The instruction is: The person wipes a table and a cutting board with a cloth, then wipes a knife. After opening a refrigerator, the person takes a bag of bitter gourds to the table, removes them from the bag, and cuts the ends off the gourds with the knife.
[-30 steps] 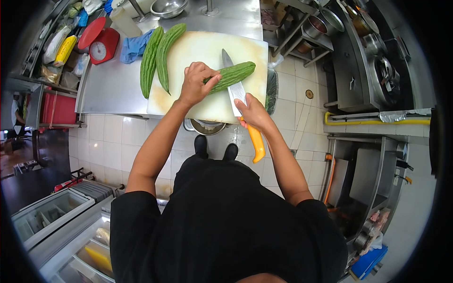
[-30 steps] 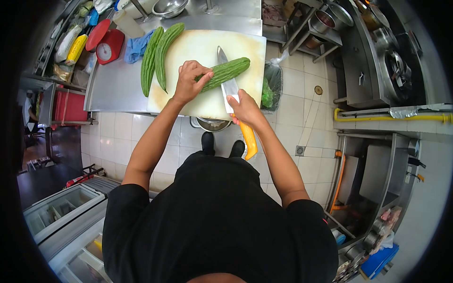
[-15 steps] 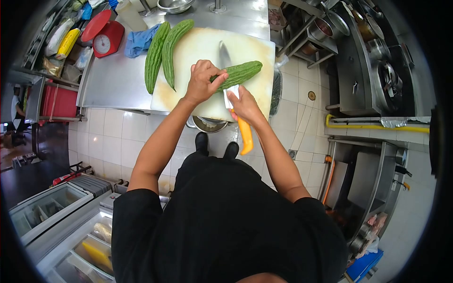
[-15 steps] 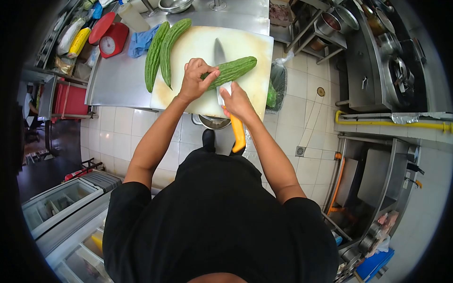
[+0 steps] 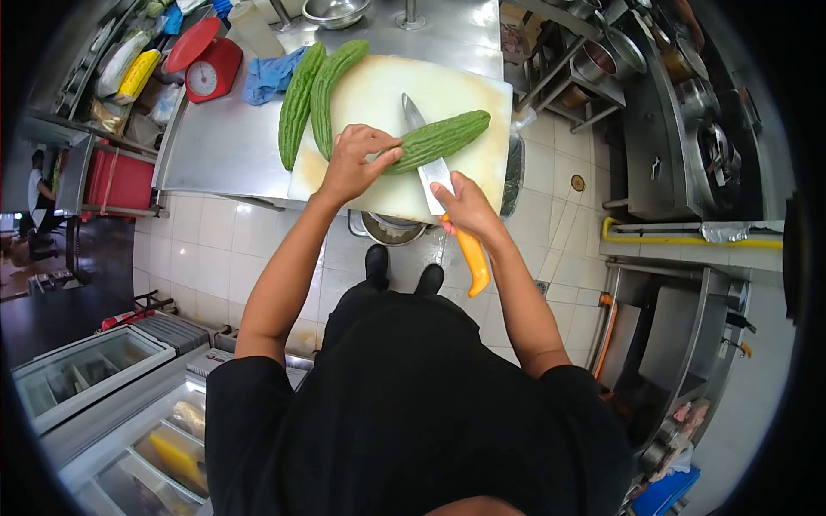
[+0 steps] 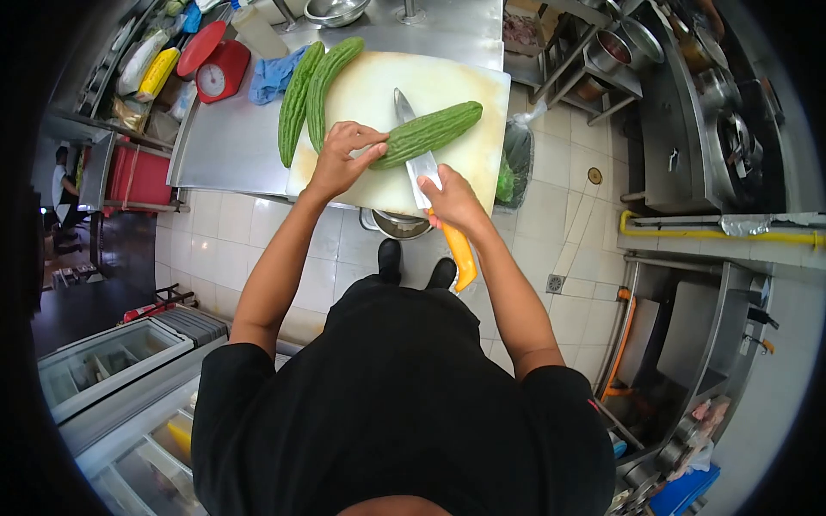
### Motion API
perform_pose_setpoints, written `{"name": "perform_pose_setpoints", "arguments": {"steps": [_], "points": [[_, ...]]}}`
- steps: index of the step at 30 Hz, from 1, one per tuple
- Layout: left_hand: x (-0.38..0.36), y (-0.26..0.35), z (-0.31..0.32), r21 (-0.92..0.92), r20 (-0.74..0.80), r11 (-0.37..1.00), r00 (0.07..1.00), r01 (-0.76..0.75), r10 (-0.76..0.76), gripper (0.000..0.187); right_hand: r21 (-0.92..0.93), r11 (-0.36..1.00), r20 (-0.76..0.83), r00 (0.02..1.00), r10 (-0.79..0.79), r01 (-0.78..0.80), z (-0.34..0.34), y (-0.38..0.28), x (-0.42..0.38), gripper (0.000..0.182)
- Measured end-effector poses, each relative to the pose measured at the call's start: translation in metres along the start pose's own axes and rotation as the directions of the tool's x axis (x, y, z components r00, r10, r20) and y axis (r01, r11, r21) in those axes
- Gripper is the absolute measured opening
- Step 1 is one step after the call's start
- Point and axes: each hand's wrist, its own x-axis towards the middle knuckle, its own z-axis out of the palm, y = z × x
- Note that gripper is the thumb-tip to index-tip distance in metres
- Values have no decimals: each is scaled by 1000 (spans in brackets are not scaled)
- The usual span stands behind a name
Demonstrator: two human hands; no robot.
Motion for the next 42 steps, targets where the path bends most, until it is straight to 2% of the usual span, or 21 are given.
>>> {"name": "perform_pose_setpoints", "arguments": {"steps": [2, 4, 10, 14, 16, 17, 20, 22, 24, 26, 27, 28, 29, 31, 32, 34, 36, 37, 38, 40, 42], "points": [[-6, -2, 8, -39, -8, 999, 1000, 3, -3, 21, -39, 999, -22, 999, 35, -36, -5, -7, -4, 23], [-5, -1, 11, -41, 7, 995, 996, 95, -94, 21, -20, 999, -21, 999, 48, -49, -1, -9, -5, 24], [-9, 2, 14, 59, -81, 995, 993, 86, -81, 23, 61, 998, 18, 999, -31, 30, 9, 9, -10, 26], [-9, 1, 14, 65, -96, 997, 995, 45, -39, 23, 56, 998, 68, 998, 4, -7, 9, 6, -16, 26], [-8, 0, 12, 43, -50, 998, 998, 50, -48, 21, 15, 999, 13, 999, -45, 45, 22, 2, -9, 26], [-9, 1, 12, 42, -51, 998, 997, 52, -50, 21, 1, 1000, -19, 1000, 5, -5, 30, -1, -6, 28], [-5, 2, 5, 70, -29, 997, 999, 32, -30, 22, -7, 1000, -42, 999, -11, 11, 36, 3, -5, 29], [21, 5, -9, 97, 221, 995, 975, -20, -1, 26, -35, 999, -44, 999, -19, 17, 31, 5, -3, 30], [60, 17, 4, -81, 158, 997, 987, -21, 33, 40, -65, 998, -30, 999, -23, 21, 28, 4, -4, 31], [86, 31, 31, 64, 223, 997, 974, -48, 33, 63, -106, 994, -42, 999, 4, -8, 26, 0, -4, 32], [98, 39, 44, 167, 453, 986, 888, -3, -74, 71, -110, 994, -39, 999, 5, -9, 24, 0, -6, 32], [109, 42, 53, 275, 641, 961, 743, 12, -193, 79, -103, 995, -28, 1000, -8, 5, 22, -3, -6, 31], [117, 39, 57, 274, 639, 962, 745, 14, -193, 79, -96, 995, -18, 1000, -19, 17, 19, -5, -6, 30], [127, 32, 64, 284, 699, 958, 679, 24, -224, 75, -154, 988, -7, 1000, -3, 2, 9, -13, -2, 30], [131, 26, 64, 281, 700, 960, 681, 17, -217, 75, -211, 977, 1, 1000, 11, -10, 4, -20, 2, 30], [137, 19, 52, 42, 468, 985, 868, 169, -169, 69, -300, 954, -30, 999, -35, 25, -4, -43, 3, 28], [138, 14, 40, -229, 293, 956, 949, 186, -114, 70, -610, 793, -87, 993, -80, 10, -6, -63, 7, 27], [137, 14, 37, -251, 248, 950, 961, 187, -124, 72, -673, 736, -134, 991, -17, -79, -2, -77, 5, 25], [135, 13, 35, -264, 240, 947, 964, 182, -118, 72, -682, 727, -143, 990, -18, -85, 1, -75, 9, 25], [128, 10, 35, -404, 166, 900, 981, 161, -101, 75, -841, 538, -179, 969, -173, -59, 10, -71, 14, 25], [123, 6, 37, -415, 145, 898, 985, 149, -96, 76, -823, 559, -186, 978, -96, -101, 11, -74, 11, 27]]}}
